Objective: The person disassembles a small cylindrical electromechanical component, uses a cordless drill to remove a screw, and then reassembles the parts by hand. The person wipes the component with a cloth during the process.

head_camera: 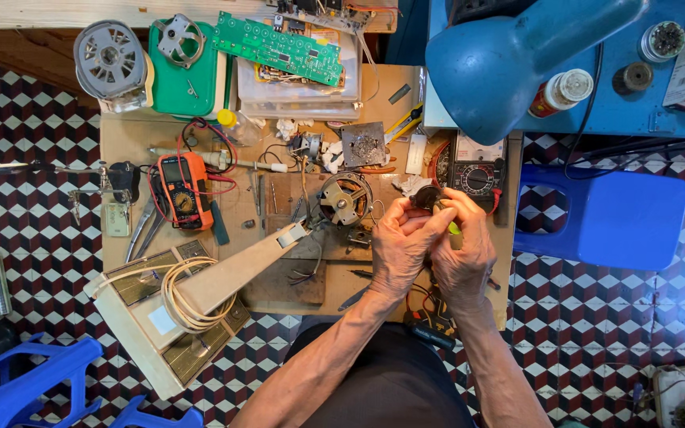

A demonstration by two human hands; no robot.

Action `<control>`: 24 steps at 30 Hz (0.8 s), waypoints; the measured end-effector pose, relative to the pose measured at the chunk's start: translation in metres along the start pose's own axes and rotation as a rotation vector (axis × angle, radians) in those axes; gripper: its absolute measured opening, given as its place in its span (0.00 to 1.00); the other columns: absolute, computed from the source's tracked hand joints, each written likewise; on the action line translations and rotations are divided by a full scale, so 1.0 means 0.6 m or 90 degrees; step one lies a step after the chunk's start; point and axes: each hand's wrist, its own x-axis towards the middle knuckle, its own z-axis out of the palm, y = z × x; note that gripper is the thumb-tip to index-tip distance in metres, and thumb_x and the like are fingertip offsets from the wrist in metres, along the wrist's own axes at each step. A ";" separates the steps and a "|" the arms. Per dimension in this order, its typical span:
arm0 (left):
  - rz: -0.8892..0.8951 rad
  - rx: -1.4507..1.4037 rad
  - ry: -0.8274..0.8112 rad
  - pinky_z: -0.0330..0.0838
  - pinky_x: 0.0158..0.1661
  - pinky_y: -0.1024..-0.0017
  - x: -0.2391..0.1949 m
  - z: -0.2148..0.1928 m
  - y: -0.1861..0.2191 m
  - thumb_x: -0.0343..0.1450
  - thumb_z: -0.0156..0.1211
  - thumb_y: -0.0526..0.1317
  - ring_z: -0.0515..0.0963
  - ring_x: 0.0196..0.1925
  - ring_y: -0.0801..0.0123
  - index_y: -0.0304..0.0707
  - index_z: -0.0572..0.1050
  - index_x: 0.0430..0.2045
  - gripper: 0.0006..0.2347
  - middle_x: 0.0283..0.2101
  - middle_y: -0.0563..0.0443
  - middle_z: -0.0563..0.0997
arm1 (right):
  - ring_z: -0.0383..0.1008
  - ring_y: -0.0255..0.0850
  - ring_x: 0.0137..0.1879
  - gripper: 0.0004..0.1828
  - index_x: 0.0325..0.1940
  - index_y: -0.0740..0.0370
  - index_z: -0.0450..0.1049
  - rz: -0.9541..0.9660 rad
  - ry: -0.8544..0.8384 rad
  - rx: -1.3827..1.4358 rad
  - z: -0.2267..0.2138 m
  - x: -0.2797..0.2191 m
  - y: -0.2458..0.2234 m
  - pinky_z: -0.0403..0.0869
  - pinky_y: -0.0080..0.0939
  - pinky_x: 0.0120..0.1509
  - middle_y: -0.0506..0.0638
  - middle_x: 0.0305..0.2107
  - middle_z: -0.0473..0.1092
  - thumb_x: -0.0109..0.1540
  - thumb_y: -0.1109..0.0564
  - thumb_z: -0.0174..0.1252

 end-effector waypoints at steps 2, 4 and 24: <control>-0.009 -0.008 0.006 0.78 0.41 0.79 0.005 -0.010 0.005 0.69 0.71 0.40 0.82 0.42 0.74 0.30 0.74 0.45 0.16 0.42 0.44 0.83 | 0.78 0.48 0.59 0.15 0.57 0.66 0.69 0.007 -0.030 0.029 -0.002 0.000 -0.005 0.78 0.42 0.62 0.58 0.56 0.73 0.67 0.66 0.62; -0.053 -0.053 0.008 0.73 0.37 0.80 0.002 -0.027 0.012 0.71 0.70 0.43 0.81 0.40 0.73 0.31 0.75 0.47 0.16 0.43 0.43 0.84 | 0.77 0.48 0.61 0.20 0.62 0.67 0.66 0.054 -0.064 0.122 -0.002 -0.005 -0.009 0.77 0.42 0.65 0.59 0.59 0.71 0.67 0.66 0.60; -0.306 -0.456 -0.093 0.79 0.56 0.66 -0.026 -0.111 0.022 0.74 0.66 0.44 0.83 0.51 0.62 0.30 0.75 0.49 0.16 0.48 0.42 0.83 | 0.72 0.31 0.46 0.11 0.54 0.62 0.73 0.773 -0.076 0.918 0.038 -0.053 0.051 0.73 0.31 0.49 0.46 0.43 0.73 0.69 0.56 0.59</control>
